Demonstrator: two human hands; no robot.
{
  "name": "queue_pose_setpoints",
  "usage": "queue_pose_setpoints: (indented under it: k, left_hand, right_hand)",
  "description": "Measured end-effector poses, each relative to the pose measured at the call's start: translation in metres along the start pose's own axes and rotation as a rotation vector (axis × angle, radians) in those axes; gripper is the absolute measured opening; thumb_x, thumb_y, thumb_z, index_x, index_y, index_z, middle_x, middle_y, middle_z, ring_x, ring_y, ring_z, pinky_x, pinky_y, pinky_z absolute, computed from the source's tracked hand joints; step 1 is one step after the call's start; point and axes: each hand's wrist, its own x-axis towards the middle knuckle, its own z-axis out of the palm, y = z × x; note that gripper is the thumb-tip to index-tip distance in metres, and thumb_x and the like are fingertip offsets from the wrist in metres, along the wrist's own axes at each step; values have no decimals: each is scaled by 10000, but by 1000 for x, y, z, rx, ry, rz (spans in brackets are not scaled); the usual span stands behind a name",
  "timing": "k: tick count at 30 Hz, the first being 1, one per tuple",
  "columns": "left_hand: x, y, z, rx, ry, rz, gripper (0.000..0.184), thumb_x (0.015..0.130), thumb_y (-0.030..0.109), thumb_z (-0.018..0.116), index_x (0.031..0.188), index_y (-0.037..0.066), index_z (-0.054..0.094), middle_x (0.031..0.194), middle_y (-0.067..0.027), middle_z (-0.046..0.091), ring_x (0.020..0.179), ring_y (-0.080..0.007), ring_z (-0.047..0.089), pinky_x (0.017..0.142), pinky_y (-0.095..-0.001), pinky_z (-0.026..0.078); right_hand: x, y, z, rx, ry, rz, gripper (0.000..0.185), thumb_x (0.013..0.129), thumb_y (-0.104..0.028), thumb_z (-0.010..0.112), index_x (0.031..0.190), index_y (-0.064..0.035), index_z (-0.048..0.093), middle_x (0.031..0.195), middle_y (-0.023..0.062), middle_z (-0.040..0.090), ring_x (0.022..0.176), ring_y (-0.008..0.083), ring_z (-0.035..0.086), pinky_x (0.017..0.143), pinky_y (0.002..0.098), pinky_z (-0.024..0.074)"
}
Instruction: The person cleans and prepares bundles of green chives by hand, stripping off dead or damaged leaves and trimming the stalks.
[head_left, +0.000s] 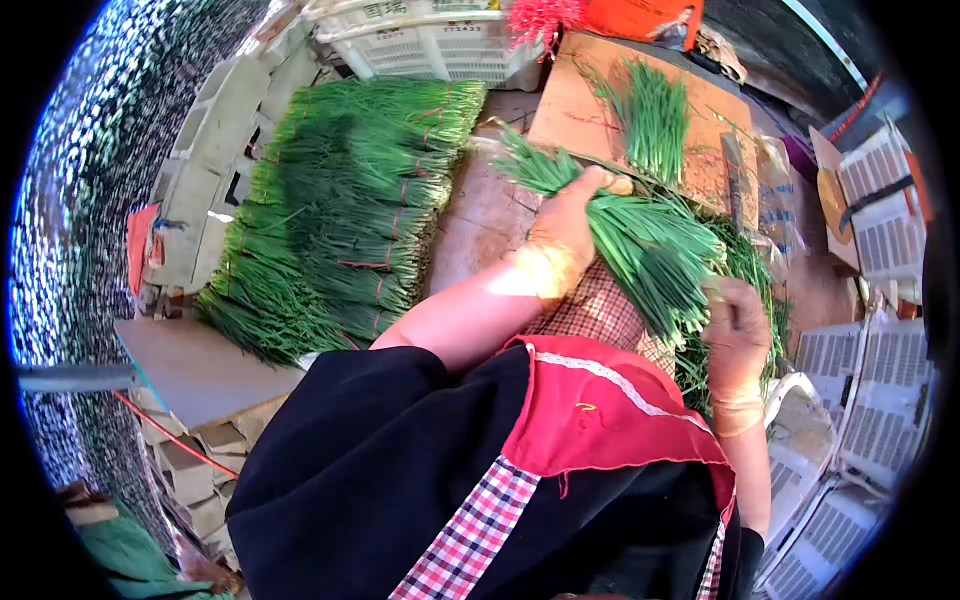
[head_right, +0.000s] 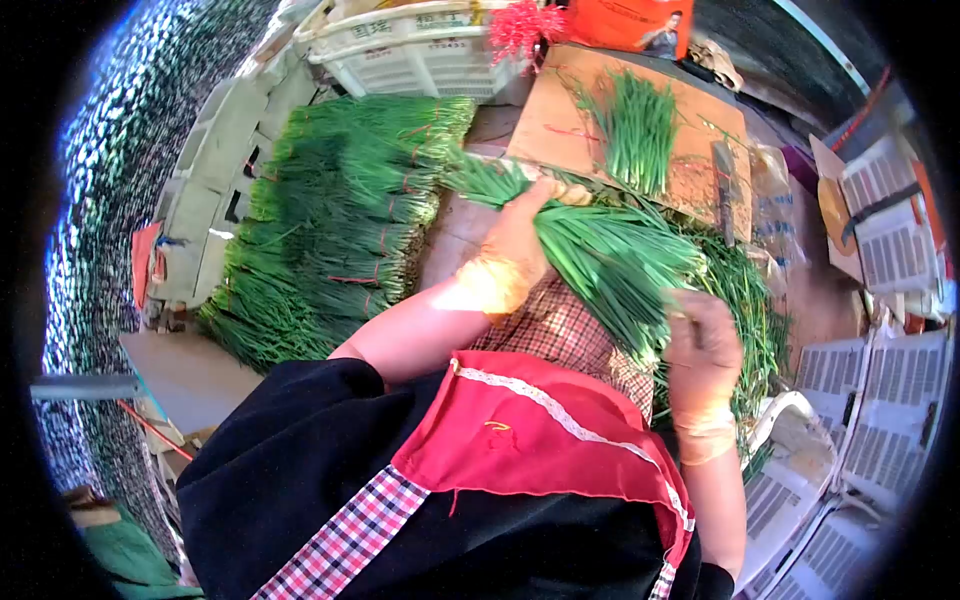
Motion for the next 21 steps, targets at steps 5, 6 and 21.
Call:
queue_pose_setpoints:
  k: [5, 6, 21]
  left_hand:
    - [3, 7, -26, -33, 46, -107, 227, 884, 222, 468, 808, 13, 516, 844, -124, 579, 862, -276, 555, 862, -402, 429]
    - [14, 1, -43, -150, -2, -96, 218, 891, 213, 450, 803, 19, 499, 815, -104, 557, 879, -270, 546, 891, -412, 415]
    - [13, 0, -60, -22, 28, -78, 276, 907, 330, 427, 784, 84, 459, 859, -70, 532, 942, -293, 519, 895, -474, 402]
  right_hand:
    - [-44, 74, -69, 463, 394, 384, 155, 880, -129, 530, 981, -35, 601, 933, 12, 609, 614, 51, 430, 535, 159, 341]
    - [-51, 79, -72, 634, 444, 466, 166, 876, -125, 536, 1001, -34, 596, 939, 15, 607, 613, 56, 430, 537, 163, 341]
    - [-55, 100, -82, -44, 191, 573, 415, 760, -175, 691, 1103, 3, 540, 1011, 104, 591, 954, 175, 560, 815, 275, 445]
